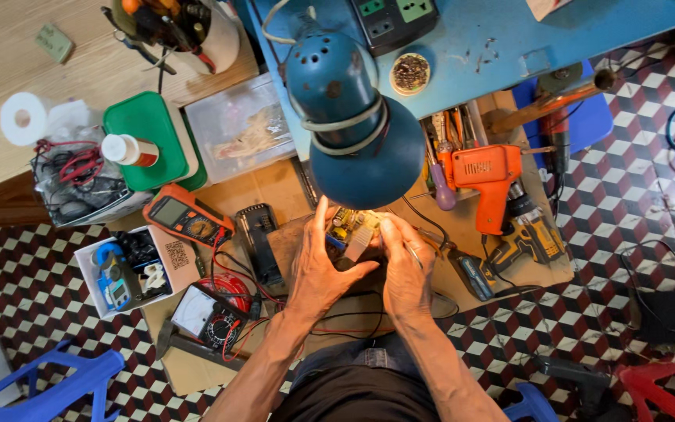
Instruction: The person uses a heat gun and soldering iron to work on a green circuit board, applying heat and solder to specific points. They handle the board, a spool of solder, and a small white wire, then place the board on the workbench.
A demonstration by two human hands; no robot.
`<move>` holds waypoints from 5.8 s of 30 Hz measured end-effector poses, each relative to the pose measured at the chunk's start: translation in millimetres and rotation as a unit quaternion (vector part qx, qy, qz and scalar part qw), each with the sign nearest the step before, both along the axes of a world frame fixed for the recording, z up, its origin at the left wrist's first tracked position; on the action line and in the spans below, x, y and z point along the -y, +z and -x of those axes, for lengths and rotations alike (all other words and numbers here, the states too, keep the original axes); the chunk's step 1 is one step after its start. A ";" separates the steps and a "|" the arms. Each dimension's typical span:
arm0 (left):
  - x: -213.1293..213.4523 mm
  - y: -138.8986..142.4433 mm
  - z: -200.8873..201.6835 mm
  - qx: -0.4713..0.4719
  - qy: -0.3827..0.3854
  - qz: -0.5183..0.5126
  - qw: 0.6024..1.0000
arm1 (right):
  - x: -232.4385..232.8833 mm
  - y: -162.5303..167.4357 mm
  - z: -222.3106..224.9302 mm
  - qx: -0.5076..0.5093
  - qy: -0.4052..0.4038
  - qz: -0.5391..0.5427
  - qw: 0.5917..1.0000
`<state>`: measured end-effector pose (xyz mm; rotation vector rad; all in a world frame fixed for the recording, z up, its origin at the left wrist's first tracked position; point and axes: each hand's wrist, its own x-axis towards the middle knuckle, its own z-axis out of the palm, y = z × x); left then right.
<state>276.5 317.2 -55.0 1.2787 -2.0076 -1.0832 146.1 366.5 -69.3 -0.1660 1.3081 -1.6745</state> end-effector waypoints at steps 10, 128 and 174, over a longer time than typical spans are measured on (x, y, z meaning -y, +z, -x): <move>13.4 3.5 -15.1 0.105 -0.001 -0.082 0.991 | -39.9 -27.8 39.0 -0.102 0.164 -0.131 0.972; -9.4 -4.8 152.2 -0.611 0.444 -0.330 0.566 | 21.6 80.9 207.3 -0.589 0.562 -0.035 0.579; -13.7 -25.7 155.9 -0.631 0.415 -0.286 0.589 | 20.1 31.3 209.1 -0.671 0.521 -0.023 0.527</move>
